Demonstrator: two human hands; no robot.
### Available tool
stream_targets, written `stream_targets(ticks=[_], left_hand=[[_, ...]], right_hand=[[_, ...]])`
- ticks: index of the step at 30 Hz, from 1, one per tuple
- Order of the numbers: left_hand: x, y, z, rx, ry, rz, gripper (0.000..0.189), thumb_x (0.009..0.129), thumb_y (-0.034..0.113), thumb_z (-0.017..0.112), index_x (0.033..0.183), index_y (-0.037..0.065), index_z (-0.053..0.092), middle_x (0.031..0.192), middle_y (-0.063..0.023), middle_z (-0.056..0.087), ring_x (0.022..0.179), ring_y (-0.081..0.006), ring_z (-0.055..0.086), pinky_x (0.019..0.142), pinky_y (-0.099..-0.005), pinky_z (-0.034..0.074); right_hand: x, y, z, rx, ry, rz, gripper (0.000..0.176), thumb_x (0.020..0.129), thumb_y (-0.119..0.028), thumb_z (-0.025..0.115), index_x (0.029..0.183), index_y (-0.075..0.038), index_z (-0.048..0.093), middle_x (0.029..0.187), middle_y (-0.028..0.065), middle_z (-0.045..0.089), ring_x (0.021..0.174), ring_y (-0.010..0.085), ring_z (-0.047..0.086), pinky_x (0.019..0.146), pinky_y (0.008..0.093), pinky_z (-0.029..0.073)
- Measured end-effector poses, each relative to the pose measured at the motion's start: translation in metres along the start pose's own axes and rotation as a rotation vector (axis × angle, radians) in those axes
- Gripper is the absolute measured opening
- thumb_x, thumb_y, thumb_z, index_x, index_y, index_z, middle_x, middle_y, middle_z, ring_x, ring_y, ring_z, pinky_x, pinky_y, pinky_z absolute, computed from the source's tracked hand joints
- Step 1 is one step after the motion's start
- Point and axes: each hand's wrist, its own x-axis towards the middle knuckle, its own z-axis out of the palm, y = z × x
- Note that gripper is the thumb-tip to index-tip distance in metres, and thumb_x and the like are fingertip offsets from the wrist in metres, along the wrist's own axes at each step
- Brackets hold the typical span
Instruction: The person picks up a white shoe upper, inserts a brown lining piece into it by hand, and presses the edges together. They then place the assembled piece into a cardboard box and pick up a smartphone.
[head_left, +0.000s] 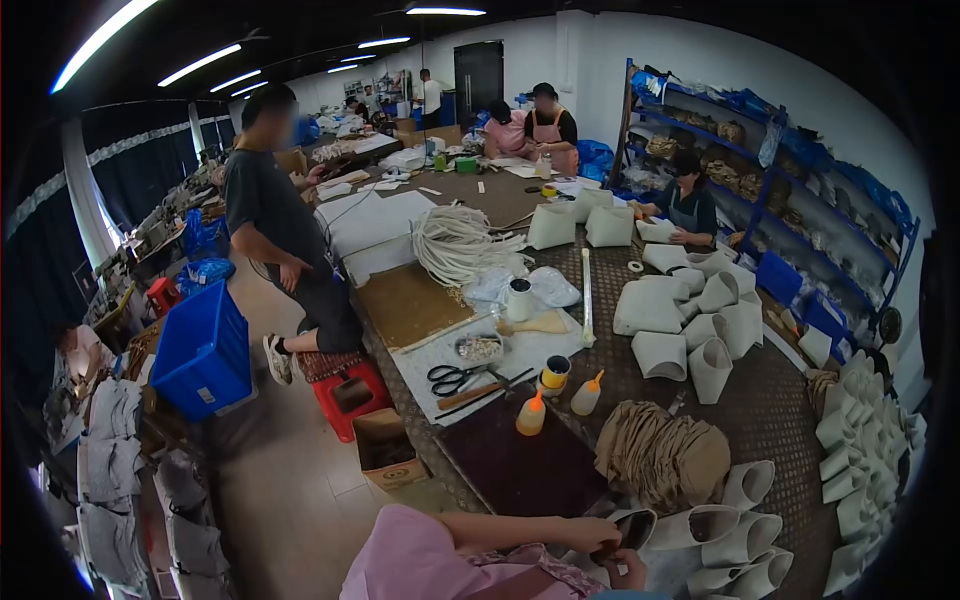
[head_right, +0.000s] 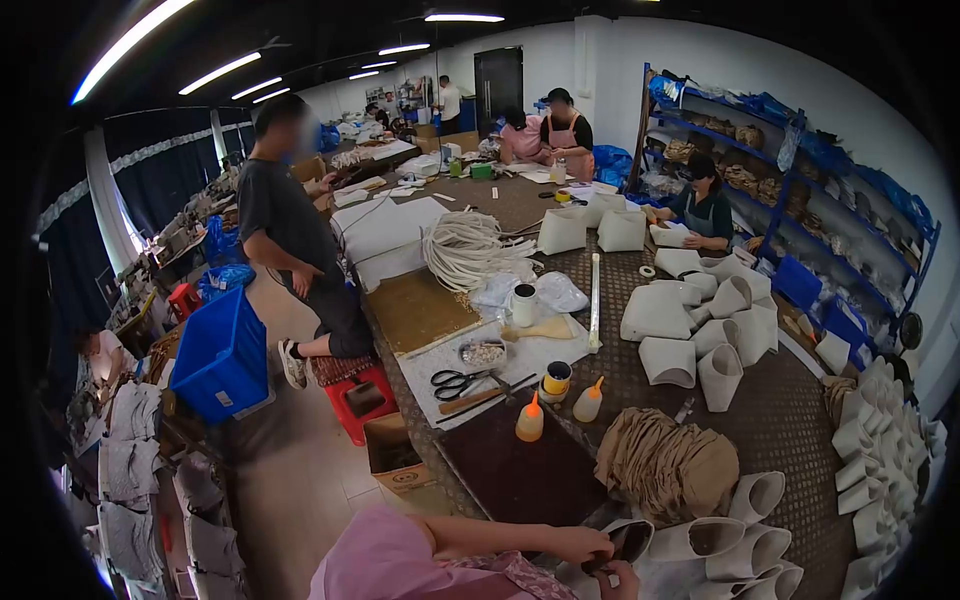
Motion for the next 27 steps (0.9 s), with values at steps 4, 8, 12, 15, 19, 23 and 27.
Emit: stream_targets(ticks=[4, 8, 12, 15, 19, 23, 27], left_hand=[[0.000, 0.000, -0.002, 0.061, -0.035, -0.004, 0.013, 0.078, 0.003, 0.057, 0.090, 0.001, 0.056, 0.098, -0.0131, 0.053, 0.093, -0.0312, 0.056, 0.077, -0.0420, 0.045], [0.007, -0.015, 0.009, 0.111, 0.003, 0.026, 0.013, 0.075, 0.003, 0.060, 0.086, 0.000, 0.055, 0.095, -0.0125, 0.053, 0.090, -0.0309, 0.056, 0.077, -0.0412, 0.045], [0.003, -0.021, -0.003, -0.095, 0.082, 0.025, 0.030, 0.078, 0.006, 0.065, 0.108, 0.003, 0.060, 0.097, -0.0116, 0.061, 0.088, -0.0249, 0.061, 0.077, -0.0372, 0.049], [-0.031, -0.024, -0.056, -0.194, 0.509, -0.053, 0.063, 0.084, 0.011, 0.066, 0.143, 0.010, 0.042, 0.092, -0.0096, 0.066, 0.080, -0.0175, 0.065, 0.075, -0.0342, 0.052], [-0.144, 0.004, -0.183, 0.012, 1.592, -0.262, 0.071, 0.093, 0.010, 0.057, 0.151, 0.010, 0.017, 0.081, -0.0094, 0.067, 0.065, -0.0161, 0.062, 0.059, -0.0316, 0.052], [-0.268, 0.143, -0.289, 0.370, 2.233, 0.355, 0.051, 0.095, 0.005, 0.053, 0.142, 0.006, 0.033, 0.082, -0.0073, 0.064, 0.061, -0.0120, 0.057, 0.057, -0.0272, 0.049], [-0.288, 0.200, -0.305, 0.461, 2.098, 0.521, 0.037, 0.096, 0.004, 0.051, 0.133, 0.005, 0.045, 0.084, -0.0058, 0.062, 0.061, -0.0092, 0.054, 0.057, -0.0231, 0.046]], right_hand=[[0.005, -0.014, 0.000, 0.006, -0.012, -0.045, 0.028, 0.070, -0.001, 0.079, 0.091, -0.001, 0.060, 0.083, 0.0133, 0.066, 0.079, 0.0231, 0.068, 0.070, 0.0347, 0.053], [0.001, -0.015, -0.002, -0.020, 0.002, -0.045, 0.026, 0.071, -0.004, 0.079, 0.087, 0.000, 0.059, 0.079, 0.0137, 0.064, 0.075, 0.0236, 0.067, 0.067, 0.0349, 0.052], [0.005, -0.013, 0.003, -0.106, -0.004, 0.014, 0.023, 0.072, -0.006, 0.079, 0.082, -0.001, 0.058, 0.073, 0.0127, 0.061, 0.067, 0.0228, 0.065, 0.063, 0.0346, 0.051], [0.009, -0.004, 0.007, -0.125, 0.020, -0.009, 0.024, 0.072, -0.007, 0.079, 0.080, -0.002, 0.057, 0.070, 0.0121, 0.060, 0.061, 0.0220, 0.063, 0.060, 0.0346, 0.050], [0.011, -0.004, 0.015, -0.072, 0.043, -0.032, 0.022, 0.074, -0.007, 0.077, 0.081, -0.001, 0.057, 0.071, 0.0126, 0.060, 0.062, 0.0236, 0.062, 0.059, 0.0350, 0.048], [0.012, 0.006, 0.013, -0.117, -0.009, -0.007, 0.019, 0.079, -0.006, 0.073, 0.084, 0.001, 0.057, 0.075, 0.0132, 0.059, 0.067, 0.0270, 0.061, 0.060, 0.0362, 0.047], [0.016, 0.013, 0.014, -0.090, 0.003, 0.015, 0.020, 0.077, -0.006, 0.075, 0.085, 0.001, 0.058, 0.075, 0.0135, 0.060, 0.066, 0.0264, 0.061, 0.060, 0.0361, 0.047]])
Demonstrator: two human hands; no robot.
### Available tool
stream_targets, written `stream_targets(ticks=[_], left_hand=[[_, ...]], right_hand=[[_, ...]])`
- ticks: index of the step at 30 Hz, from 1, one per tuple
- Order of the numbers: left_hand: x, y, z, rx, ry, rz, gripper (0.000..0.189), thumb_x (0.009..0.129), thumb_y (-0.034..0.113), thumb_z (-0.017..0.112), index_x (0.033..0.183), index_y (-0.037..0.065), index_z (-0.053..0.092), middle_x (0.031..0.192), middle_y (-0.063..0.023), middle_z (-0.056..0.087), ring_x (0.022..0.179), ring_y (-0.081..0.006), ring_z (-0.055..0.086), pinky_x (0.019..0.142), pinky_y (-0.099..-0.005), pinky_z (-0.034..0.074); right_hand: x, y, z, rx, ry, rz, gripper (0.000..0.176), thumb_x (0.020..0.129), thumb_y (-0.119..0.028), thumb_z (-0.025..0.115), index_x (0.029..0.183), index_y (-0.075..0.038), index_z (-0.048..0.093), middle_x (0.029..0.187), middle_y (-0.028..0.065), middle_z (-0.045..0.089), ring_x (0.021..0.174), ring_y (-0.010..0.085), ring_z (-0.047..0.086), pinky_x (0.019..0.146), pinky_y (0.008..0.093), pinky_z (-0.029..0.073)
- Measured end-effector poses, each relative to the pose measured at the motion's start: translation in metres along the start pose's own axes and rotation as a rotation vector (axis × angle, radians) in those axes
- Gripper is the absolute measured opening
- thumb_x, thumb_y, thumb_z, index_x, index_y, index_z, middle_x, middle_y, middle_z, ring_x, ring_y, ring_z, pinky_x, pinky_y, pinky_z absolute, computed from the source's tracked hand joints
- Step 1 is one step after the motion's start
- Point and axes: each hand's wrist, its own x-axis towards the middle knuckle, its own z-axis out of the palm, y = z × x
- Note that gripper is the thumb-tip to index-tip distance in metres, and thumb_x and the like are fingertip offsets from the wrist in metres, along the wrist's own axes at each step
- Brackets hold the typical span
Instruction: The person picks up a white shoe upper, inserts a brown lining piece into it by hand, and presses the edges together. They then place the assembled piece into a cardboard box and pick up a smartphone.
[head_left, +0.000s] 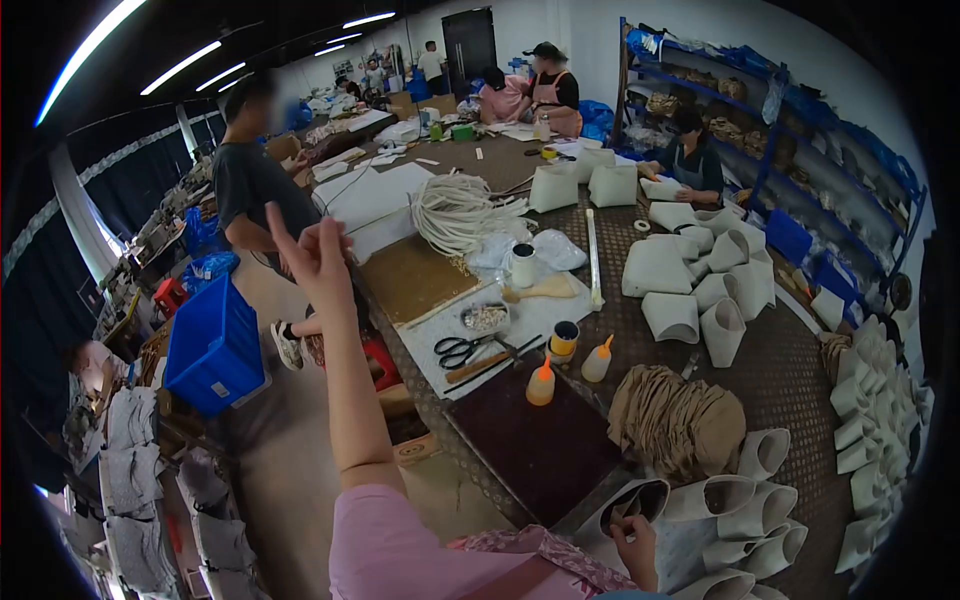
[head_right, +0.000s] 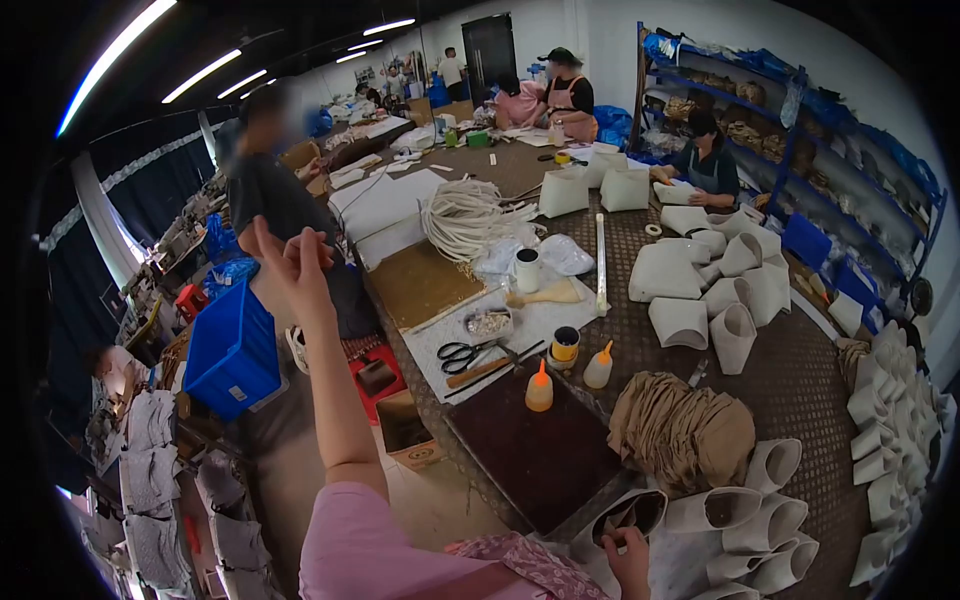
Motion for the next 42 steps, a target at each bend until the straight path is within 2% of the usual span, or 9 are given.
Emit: stream_targets(ticks=[3, 5, 7, 12, 19, 23, 29, 39, 42], left_hand=[[-0.070, -0.016, 0.019, -0.154, -0.504, -0.309, 0.027, 0.098, 0.006, 0.049, 0.125, 0.003, 0.055, 0.083, -0.0043, 0.061, 0.062, -0.0072, 0.054, 0.057, -0.0221, 0.045], [-0.143, -0.011, 0.040, -0.176, -1.011, -0.780, 0.026, 0.100, 0.012, 0.048, 0.125, 0.006, 0.056, 0.082, -0.0004, 0.060, 0.072, -0.0090, 0.060, 0.062, -0.0228, 0.049], [-0.222, 0.001, 0.062, -0.174, -1.513, -0.786, 0.023, 0.098, 0.015, 0.053, 0.117, 0.004, 0.060, 0.082, -0.0049, 0.065, 0.076, -0.0113, 0.065, 0.068, -0.0263, 0.053], [-0.413, 0.010, 0.064, -0.508, -2.128, -0.676, 0.030, 0.088, 0.013, 0.061, 0.117, 0.003, 0.059, 0.104, -0.0112, 0.063, 0.088, -0.0232, 0.063, 0.078, -0.0350, 0.050], [-0.492, 0.016, 0.046, -0.506, -2.100, -0.330, 0.040, 0.075, 0.006, 0.063, 0.114, 0.002, 0.053, 0.116, -0.0148, 0.047, 0.101, -0.0347, 0.055, 0.082, -0.0417, 0.047], [-0.484, 0.022, 0.059, -0.457, -2.196, -0.053, 0.027, 0.069, 0.006, 0.066, 0.095, 0.001, 0.059, 0.098, -0.0160, 0.057, 0.091, -0.0367, 0.058, 0.077, -0.0448, 0.047], [-0.506, 0.006, 0.079, -0.550, -2.224, 0.141, 0.013, 0.067, 0.005, 0.065, 0.078, -0.002, 0.063, 0.073, -0.0193, 0.062, 0.072, -0.0392, 0.061, 0.065, -0.0473, 0.046], [-0.475, 0.005, 0.078, -0.518, -2.366, 0.148, 0.023, 0.067, 0.002, 0.062, 0.089, 0.003, 0.070, 0.081, -0.0194, 0.066, 0.080, -0.0384, 0.063, 0.067, -0.0466, 0.049], [-0.492, -0.008, 0.071, -0.425, -2.403, 0.353, 0.038, 0.068, 0.004, 0.063, 0.103, 0.012, 0.072, 0.096, -0.0127, 0.068, 0.092, -0.0337, 0.063, 0.075, -0.0434, 0.051]], right_hand=[[-0.004, 0.009, 0.000, 0.011, 0.004, 0.006, 0.020, 0.078, -0.008, 0.075, 0.085, 0.001, 0.058, 0.077, 0.0133, 0.060, 0.067, 0.0262, 0.061, 0.061, 0.0361, 0.047], [-0.008, 0.009, -0.003, 0.006, -0.003, 0.016, 0.019, 0.080, -0.010, 0.075, 0.086, -0.001, 0.060, 0.080, 0.0128, 0.060, 0.070, 0.0267, 0.062, 0.063, 0.0366, 0.048], [-0.012, 0.007, -0.004, 0.027, 0.019, -0.007, 0.019, 0.079, -0.009, 0.075, 0.086, 0.000, 0.059, 0.080, 0.0129, 0.060, 0.069, 0.0265, 0.062, 0.063, 0.0360, 0.048], [-0.017, 0.012, -0.003, 0.034, 0.037, -0.062, 0.021, 0.079, -0.007, 0.074, 0.089, 0.000, 0.057, 0.081, 0.0128, 0.060, 0.071, 0.0265, 0.061, 0.064, 0.0354, 0.048], [-0.025, 0.022, -0.003, 0.075, 0.048, -0.035, 0.023, 0.078, -0.005, 0.073, 0.092, -0.001, 0.056, 0.082, 0.0125, 0.060, 0.077, 0.0265, 0.062, 0.065, 0.0353, 0.048], [-0.024, 0.007, -0.009, 0.064, 0.038, -0.117, 0.023, 0.076, -0.004, 0.074, 0.092, -0.001, 0.057, 0.082, 0.0126, 0.061, 0.077, 0.0266, 0.063, 0.065, 0.0358, 0.049], [-0.009, 0.003, 0.000, -0.094, -0.007, 0.194, 0.020, 0.077, -0.012, 0.075, 0.086, 0.000, 0.061, 0.087, 0.0151, 0.064, 0.080, 0.0321, 0.064, 0.068, 0.0379, 0.050], [-0.015, -0.002, -0.009, -0.199, -0.226, -0.092, 0.045, 0.071, -0.032, 0.081, 0.100, -0.002, 0.066, 0.097, 0.0151, 0.064, 0.093, 0.0338, 0.061, 0.080, 0.0418, 0.049], [-0.022, 0.021, -0.002, -0.148, -0.109, -0.067, 0.042, 0.071, -0.027, 0.079, 0.101, -0.004, 0.063, 0.098, 0.0134, 0.063, 0.095, 0.0350, 0.059, 0.081, 0.0420, 0.048]])
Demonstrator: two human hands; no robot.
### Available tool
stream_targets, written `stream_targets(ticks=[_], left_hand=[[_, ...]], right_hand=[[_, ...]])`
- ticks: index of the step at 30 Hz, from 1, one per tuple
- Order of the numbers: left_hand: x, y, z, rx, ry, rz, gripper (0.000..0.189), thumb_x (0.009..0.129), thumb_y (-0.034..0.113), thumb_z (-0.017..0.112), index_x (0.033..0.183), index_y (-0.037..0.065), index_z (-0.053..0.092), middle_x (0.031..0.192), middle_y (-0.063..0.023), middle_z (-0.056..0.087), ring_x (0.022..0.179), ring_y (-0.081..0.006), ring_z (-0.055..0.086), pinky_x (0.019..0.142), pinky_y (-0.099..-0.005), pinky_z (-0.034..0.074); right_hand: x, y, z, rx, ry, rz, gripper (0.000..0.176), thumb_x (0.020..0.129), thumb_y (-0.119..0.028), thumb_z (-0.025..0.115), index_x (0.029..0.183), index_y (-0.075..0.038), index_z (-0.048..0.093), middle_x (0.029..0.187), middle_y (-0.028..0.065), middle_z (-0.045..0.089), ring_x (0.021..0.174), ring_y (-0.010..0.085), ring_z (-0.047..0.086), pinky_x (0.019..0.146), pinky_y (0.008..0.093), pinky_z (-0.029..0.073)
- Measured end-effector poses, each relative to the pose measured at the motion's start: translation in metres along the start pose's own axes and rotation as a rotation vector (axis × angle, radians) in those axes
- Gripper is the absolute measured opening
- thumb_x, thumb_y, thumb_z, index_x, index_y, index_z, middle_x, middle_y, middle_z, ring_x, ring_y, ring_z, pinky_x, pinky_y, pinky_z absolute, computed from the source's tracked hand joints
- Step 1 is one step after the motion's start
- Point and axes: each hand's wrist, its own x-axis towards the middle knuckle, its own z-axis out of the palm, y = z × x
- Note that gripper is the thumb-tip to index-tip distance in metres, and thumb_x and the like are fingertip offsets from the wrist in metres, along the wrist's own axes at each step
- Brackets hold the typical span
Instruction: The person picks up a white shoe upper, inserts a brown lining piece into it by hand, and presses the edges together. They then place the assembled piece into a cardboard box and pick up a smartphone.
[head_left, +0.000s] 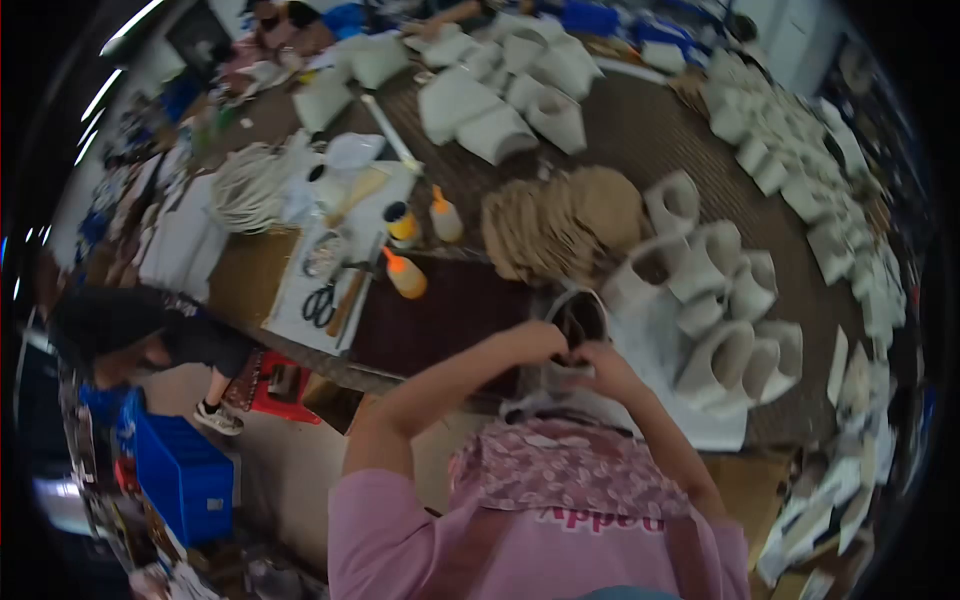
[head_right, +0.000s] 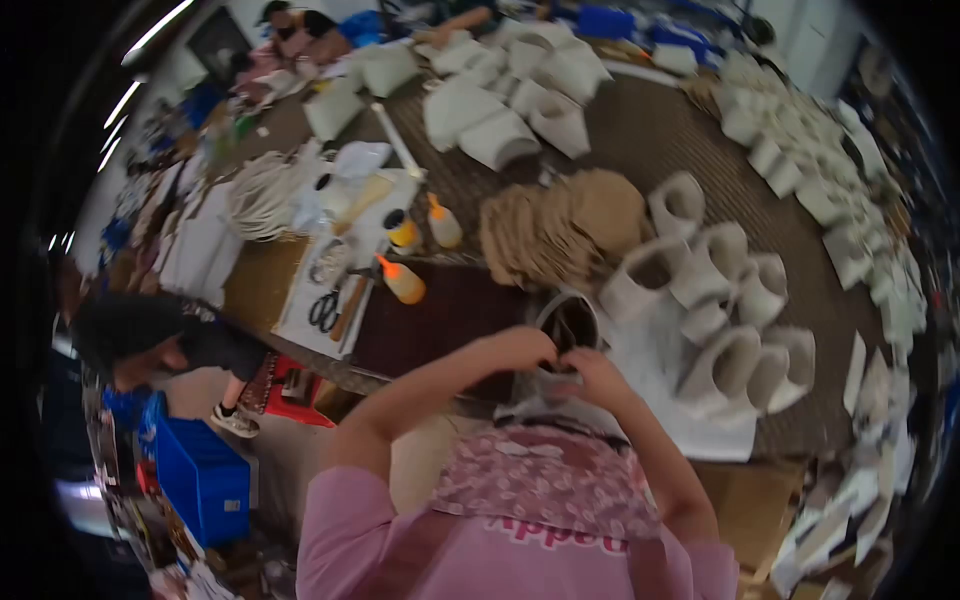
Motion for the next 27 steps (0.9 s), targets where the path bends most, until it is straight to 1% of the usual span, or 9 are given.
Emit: stream_targets(ticks=[1, 2, 4, 7, 10, 16, 19, 25, 27], left_hand=[[-0.001, 0.006, -0.006, -0.026, -0.013, -0.033, 0.039, 0.069, 0.002, 0.062, 0.105, 0.012, 0.071, 0.100, -0.0104, 0.068, 0.096, -0.0316, 0.063, 0.078, -0.0425, 0.051], [0.001, -0.001, 0.002, -0.044, 0.029, -0.017, 0.032, 0.066, 0.004, 0.069, 0.098, 0.009, 0.072, 0.094, -0.0147, 0.068, 0.093, -0.0343, 0.064, 0.077, -0.0442, 0.051], [-0.006, -0.012, 0.020, -0.085, 0.122, -0.010, 0.033, 0.067, 0.001, 0.067, 0.100, 0.006, 0.071, 0.100, -0.0136, 0.067, 0.097, -0.0330, 0.063, 0.080, -0.0432, 0.052], [-0.014, -0.009, 0.011, -0.047, 0.118, 0.028, 0.031, 0.068, -0.002, 0.065, 0.097, 0.003, 0.070, 0.102, -0.0119, 0.066, 0.100, -0.0313, 0.062, 0.083, -0.0422, 0.052], [-0.014, -0.006, 0.006, 0.000, 0.034, -0.014, 0.031, 0.071, -0.005, 0.058, 0.097, 0.003, 0.071, 0.103, -0.0109, 0.067, 0.100, -0.0308, 0.061, 0.083, -0.0407, 0.051], [-0.009, -0.002, 0.001, 0.088, -0.017, -0.060, 0.031, 0.066, -0.004, 0.062, 0.095, 0.004, 0.072, 0.101, -0.0100, 0.067, 0.098, -0.0292, 0.062, 0.083, -0.0392, 0.052], [-0.008, 0.000, 0.003, 0.077, -0.006, -0.063, 0.032, 0.065, -0.005, 0.062, 0.094, 0.004, 0.072, 0.098, -0.0097, 0.067, 0.097, -0.0292, 0.062, 0.083, -0.0390, 0.052], [-0.008, 0.001, 0.003, -0.013, 0.126, 0.011, 0.031, 0.067, -0.005, 0.061, 0.095, 0.004, 0.072, 0.098, -0.0105, 0.067, 0.097, -0.0284, 0.063, 0.082, -0.0390, 0.052], [-0.006, 0.005, -0.002, -0.003, 0.056, -0.109, 0.031, 0.068, -0.003, 0.061, 0.095, 0.005, 0.072, 0.097, -0.0104, 0.067, 0.095, -0.0290, 0.064, 0.080, -0.0398, 0.052]], right_hand=[[-0.006, 0.009, 0.003, 0.026, 0.050, -0.002, 0.041, 0.071, -0.027, 0.079, 0.101, -0.004, 0.062, 0.098, 0.0134, 0.062, 0.095, 0.0352, 0.059, 0.081, 0.0420, 0.048], [-0.009, 0.003, -0.002, 0.028, 0.074, 0.029, 0.041, 0.071, -0.027, 0.080, 0.099, -0.004, 0.063, 0.098, 0.0126, 0.063, 0.094, 0.0340, 0.060, 0.080, 0.0408, 0.049], [-0.012, -0.006, -0.001, 0.025, 0.110, 0.062, 0.040, 0.071, -0.028, 0.081, 0.098, -0.004, 0.063, 0.097, 0.0116, 0.064, 0.092, 0.0326, 0.061, 0.079, 0.0398, 0.050], [-0.007, -0.006, 0.009, 0.009, 0.142, 0.060, 0.040, 0.070, -0.029, 0.080, 0.098, -0.005, 0.064, 0.096, 0.0111, 0.064, 0.090, 0.0324, 0.061, 0.078, 0.0404, 0.050], [-0.005, -0.006, 0.015, -0.023, 0.179, 0.032, 0.038, 0.070, -0.029, 0.080, 0.097, -0.007, 0.065, 0.093, 0.0107, 0.064, 0.088, 0.0322, 0.062, 0.075, 0.0413, 0.050], [-0.001, -0.009, 0.018, -0.095, 0.245, -0.014, 0.033, 0.071, -0.030, 0.077, 0.093, -0.009, 0.066, 0.087, 0.0092, 0.065, 0.086, 0.0309, 0.062, 0.071, 0.0412, 0.050], [-0.003, -0.008, 0.020, -0.090, 0.239, -0.008, 0.032, 0.071, -0.030, 0.077, 0.091, -0.009, 0.065, 0.086, 0.0090, 0.064, 0.085, 0.0304, 0.062, 0.072, 0.0406, 0.049], [-0.007, -0.001, 0.023, -0.095, 0.260, 0.024, 0.033, 0.072, -0.031, 0.077, 0.092, -0.009, 0.064, 0.086, 0.0083, 0.064, 0.084, 0.0297, 0.062, 0.072, 0.0402, 0.048], [-0.007, -0.002, 0.023, -0.108, 0.307, 0.043, 0.034, 0.073, -0.031, 0.077, 0.094, -0.009, 0.064, 0.087, 0.0078, 0.064, 0.084, 0.0296, 0.062, 0.073, 0.0402, 0.048]])
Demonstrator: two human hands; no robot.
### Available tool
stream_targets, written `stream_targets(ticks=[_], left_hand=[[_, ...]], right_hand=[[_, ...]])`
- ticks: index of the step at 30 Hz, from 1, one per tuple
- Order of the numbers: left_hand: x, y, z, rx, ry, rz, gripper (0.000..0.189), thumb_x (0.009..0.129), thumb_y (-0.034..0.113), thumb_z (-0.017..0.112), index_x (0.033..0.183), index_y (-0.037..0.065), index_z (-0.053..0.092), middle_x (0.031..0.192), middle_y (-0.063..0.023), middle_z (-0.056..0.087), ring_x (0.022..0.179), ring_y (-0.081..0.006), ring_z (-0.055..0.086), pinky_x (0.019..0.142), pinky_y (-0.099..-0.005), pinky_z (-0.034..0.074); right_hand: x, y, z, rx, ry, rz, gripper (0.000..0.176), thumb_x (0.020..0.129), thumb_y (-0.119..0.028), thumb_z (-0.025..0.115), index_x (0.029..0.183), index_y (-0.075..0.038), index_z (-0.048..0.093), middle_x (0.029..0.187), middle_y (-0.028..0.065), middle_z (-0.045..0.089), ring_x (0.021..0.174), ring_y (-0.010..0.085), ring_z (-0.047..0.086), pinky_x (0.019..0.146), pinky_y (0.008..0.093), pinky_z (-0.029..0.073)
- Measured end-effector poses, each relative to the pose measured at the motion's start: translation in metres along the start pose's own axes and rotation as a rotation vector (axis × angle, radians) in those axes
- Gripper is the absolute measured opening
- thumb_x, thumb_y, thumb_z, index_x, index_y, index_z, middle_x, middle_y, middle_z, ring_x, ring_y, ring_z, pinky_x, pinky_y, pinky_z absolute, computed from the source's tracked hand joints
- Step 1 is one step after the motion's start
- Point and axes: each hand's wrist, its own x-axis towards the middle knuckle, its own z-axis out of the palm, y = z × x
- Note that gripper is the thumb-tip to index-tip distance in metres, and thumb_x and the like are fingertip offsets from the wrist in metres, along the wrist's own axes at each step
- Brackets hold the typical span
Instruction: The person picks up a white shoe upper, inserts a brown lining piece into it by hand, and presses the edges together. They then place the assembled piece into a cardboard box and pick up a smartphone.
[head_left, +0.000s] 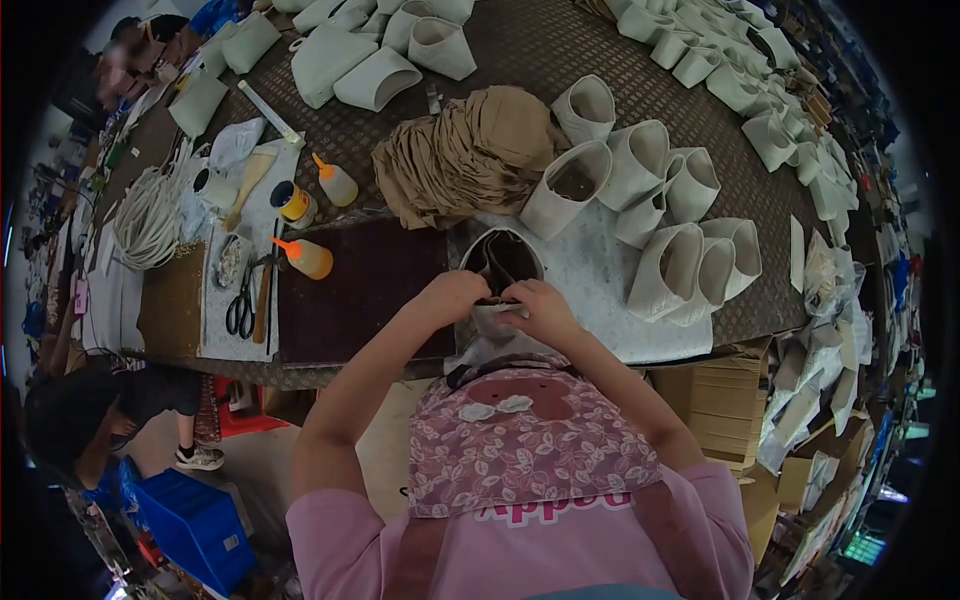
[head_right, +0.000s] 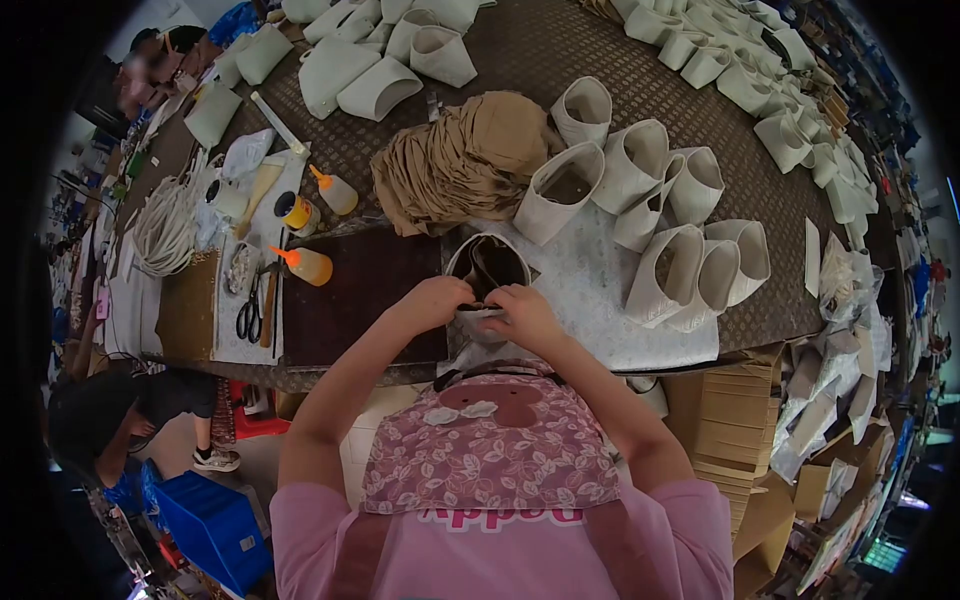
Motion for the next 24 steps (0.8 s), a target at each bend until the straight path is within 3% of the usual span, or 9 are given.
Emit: stream_targets(ticks=[4, 7, 13, 19, 24], left_hand=[[0.008, -0.009, 0.002, 0.093, -0.030, -0.104, 0.021, 0.071, 0.002, 0.065, 0.090, 0.009, 0.072, 0.090, -0.0096, 0.066, 0.091, -0.0281, 0.065, 0.074, -0.0410, 0.054], [0.011, -0.009, 0.001, 0.121, -0.061, -0.075, 0.028, 0.068, -0.001, 0.061, 0.092, 0.008, 0.073, 0.093, -0.0080, 0.066, 0.089, -0.0303, 0.065, 0.076, -0.0407, 0.053], [0.001, -0.004, 0.003, 0.035, 0.006, -0.011, 0.028, 0.069, 0.000, 0.066, 0.094, 0.008, 0.072, 0.101, -0.0071, 0.066, 0.096, -0.0268, 0.064, 0.078, -0.0380, 0.054], [-0.004, -0.007, 0.004, -0.103, 0.073, 0.053, 0.029, 0.073, -0.001, 0.061, 0.101, 0.007, 0.069, 0.102, -0.0082, 0.066, 0.102, -0.0271, 0.061, 0.085, -0.0382, 0.051], [-0.016, 0.003, -0.019, -0.305, 0.096, 0.041, 0.028, 0.081, 0.009, 0.061, 0.108, 0.005, 0.065, 0.102, -0.0114, 0.065, 0.101, -0.0289, 0.061, 0.086, -0.0396, 0.050]], right_hand=[[0.002, -0.006, 0.000, -0.055, 0.021, 0.027, 0.035, 0.073, -0.031, 0.077, 0.096, -0.009, 0.064, 0.088, 0.0071, 0.064, 0.085, 0.0293, 0.061, 0.074, 0.0402, 0.048], [0.003, -0.004, 0.002, -0.036, -0.010, 0.038, 0.035, 0.072, -0.030, 0.079, 0.096, -0.009, 0.064, 0.090, 0.0065, 0.065, 0.084, 0.0289, 0.061, 0.074, 0.0401, 0.048], [0.003, 0.004, 0.002, -0.016, -0.037, -0.003, 0.030, 0.073, -0.030, 0.076, 0.094, -0.012, 0.065, 0.084, 0.0051, 0.064, 0.082, 0.0267, 0.060, 0.072, 0.0392, 0.048], [0.004, 0.006, -0.002, -0.007, -0.001, -0.029, 0.027, 0.072, -0.032, 0.077, 0.085, -0.012, 0.065, 0.078, 0.0037, 0.064, 0.079, 0.0246, 0.060, 0.070, 0.0369, 0.048], [0.005, 0.010, -0.007, -0.024, 0.013, -0.068, 0.028, 0.069, -0.029, 0.081, 0.083, -0.011, 0.064, 0.076, 0.0030, 0.064, 0.074, 0.0240, 0.060, 0.065, 0.0359, 0.048]])
